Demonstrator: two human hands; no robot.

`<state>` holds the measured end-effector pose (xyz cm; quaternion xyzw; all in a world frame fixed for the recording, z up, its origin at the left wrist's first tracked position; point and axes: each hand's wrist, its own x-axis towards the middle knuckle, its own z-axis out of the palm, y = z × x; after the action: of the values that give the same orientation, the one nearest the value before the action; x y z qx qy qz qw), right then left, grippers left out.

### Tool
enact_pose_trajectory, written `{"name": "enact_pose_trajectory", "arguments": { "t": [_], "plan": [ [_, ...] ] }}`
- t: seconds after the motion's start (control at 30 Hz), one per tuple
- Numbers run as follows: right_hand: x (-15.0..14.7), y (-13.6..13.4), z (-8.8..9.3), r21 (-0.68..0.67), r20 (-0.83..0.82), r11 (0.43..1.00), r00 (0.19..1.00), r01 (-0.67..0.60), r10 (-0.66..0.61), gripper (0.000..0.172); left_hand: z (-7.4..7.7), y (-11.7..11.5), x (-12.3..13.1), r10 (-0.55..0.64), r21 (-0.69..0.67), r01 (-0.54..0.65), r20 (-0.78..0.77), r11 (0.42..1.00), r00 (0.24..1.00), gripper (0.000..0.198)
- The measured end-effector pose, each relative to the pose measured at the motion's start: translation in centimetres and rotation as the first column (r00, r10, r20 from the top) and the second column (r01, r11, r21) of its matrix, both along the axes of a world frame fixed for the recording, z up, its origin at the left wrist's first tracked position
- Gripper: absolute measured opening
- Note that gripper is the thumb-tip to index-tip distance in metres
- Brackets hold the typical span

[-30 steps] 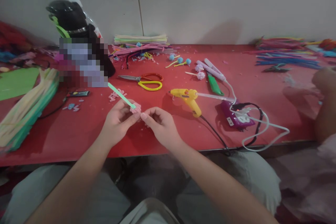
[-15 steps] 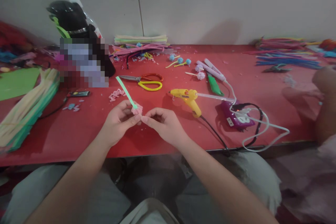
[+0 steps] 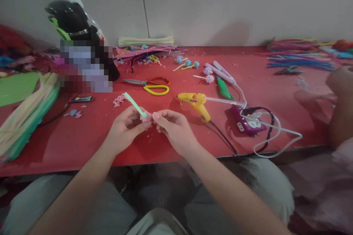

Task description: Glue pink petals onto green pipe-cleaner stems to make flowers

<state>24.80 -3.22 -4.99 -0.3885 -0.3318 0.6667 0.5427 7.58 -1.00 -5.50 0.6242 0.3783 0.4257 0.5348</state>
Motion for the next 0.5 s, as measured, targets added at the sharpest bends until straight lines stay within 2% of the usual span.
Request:
{"name": "enact_pose_trajectory", "arguments": {
  "t": [0.2, 0.5],
  "plan": [
    [-0.10, -0.25, -0.01, -0.039, -0.069, 0.998, 0.997, -0.039, 0.036, 0.025, 0.11, 0.05, -0.10, 0.002, -0.010, -0.002, -0.008, 1.000, 1.000, 0.025],
    [-0.45, -0.26, -0.64, 0.003, 0.029, 1.000, 1.000, 0.009, -0.009, 0.025, 0.31, -0.15, 0.02, 0.035, 0.020, -0.034, -0.063, 0.999, 0.997, 0.022]
  ]
}}
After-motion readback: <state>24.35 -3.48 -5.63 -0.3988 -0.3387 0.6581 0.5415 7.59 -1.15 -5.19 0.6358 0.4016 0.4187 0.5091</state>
